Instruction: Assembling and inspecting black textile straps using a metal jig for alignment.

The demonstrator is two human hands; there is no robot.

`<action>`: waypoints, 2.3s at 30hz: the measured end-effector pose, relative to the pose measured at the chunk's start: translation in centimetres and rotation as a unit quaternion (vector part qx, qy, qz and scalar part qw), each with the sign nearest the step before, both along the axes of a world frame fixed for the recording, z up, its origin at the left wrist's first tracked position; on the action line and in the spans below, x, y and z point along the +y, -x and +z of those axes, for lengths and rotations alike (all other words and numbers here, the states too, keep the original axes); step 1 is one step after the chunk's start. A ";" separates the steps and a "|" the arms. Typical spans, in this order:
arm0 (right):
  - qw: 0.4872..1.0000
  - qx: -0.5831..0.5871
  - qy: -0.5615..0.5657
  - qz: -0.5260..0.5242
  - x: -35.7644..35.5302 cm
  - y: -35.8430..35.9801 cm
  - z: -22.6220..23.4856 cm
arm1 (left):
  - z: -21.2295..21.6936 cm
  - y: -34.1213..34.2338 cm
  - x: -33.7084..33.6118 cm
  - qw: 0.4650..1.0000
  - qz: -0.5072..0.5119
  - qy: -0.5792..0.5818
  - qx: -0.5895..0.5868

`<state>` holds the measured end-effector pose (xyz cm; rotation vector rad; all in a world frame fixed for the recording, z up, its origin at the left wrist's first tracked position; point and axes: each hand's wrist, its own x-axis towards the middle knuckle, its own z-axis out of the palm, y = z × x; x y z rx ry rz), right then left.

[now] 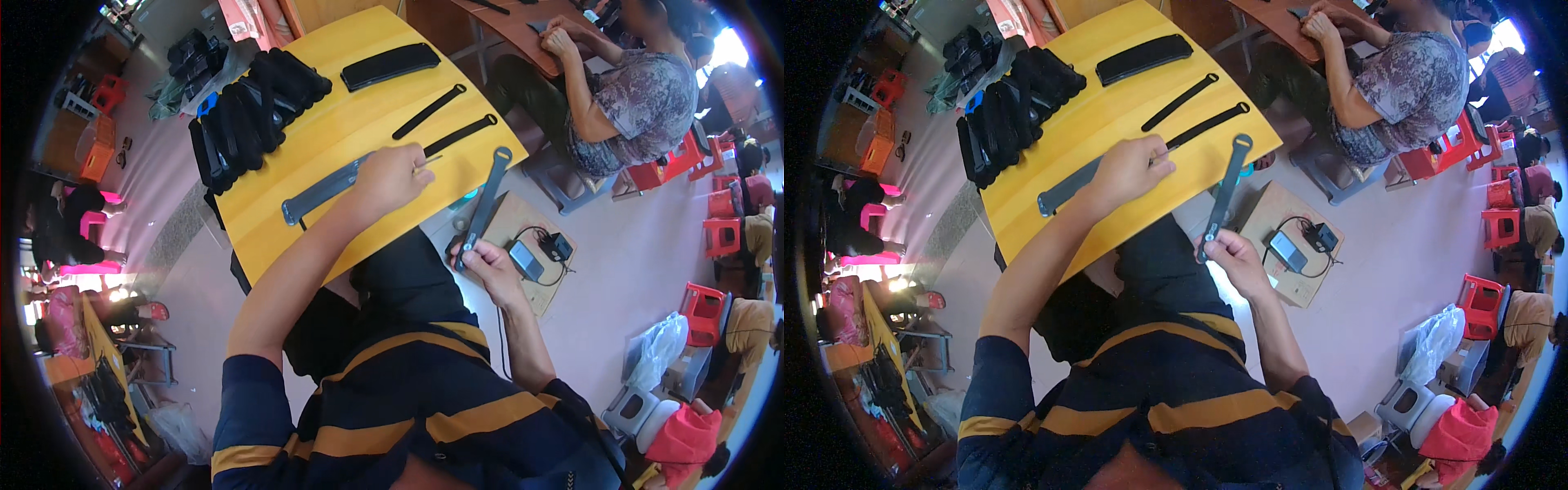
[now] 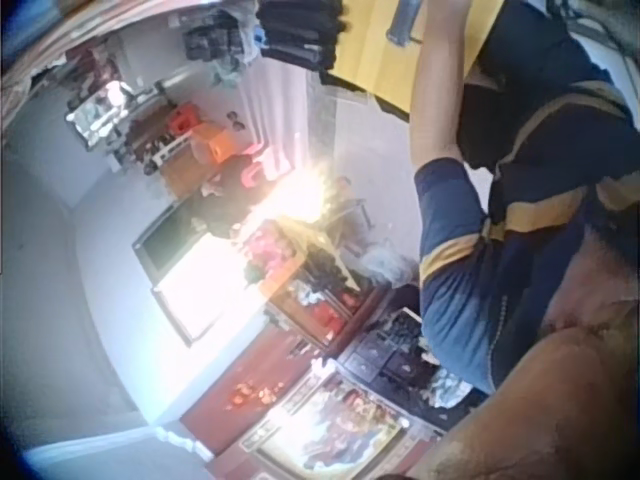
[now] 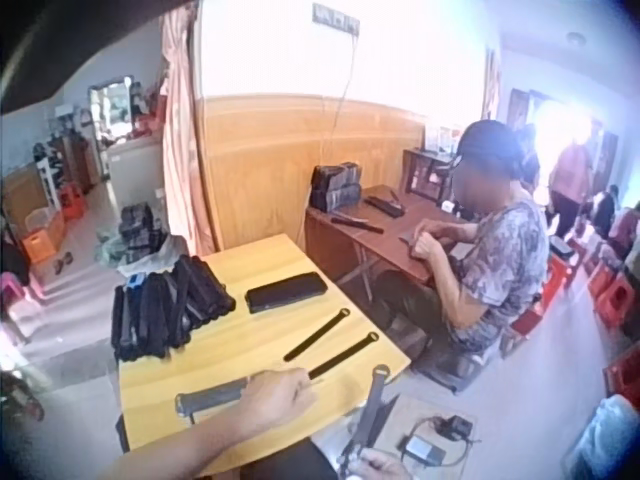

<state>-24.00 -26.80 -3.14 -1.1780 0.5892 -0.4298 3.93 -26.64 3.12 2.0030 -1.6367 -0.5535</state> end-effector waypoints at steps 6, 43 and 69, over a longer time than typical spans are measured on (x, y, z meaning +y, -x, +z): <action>0.998 0.019 0.052 -0.014 3.1 -3.3 -0.5 | -2.3 4.5 7.2 0.943 -0.040 0.003 0.329; 0.991 0.030 -0.110 -0.063 7.8 -11.3 1.9 | -1.1 3.1 20.4 0.986 0.054 0.154 0.029; 0.750 -0.001 0.651 0.120 5.2 -16.9 1.6 | -3.3 -1.8 24.8 0.983 0.168 0.039 -0.059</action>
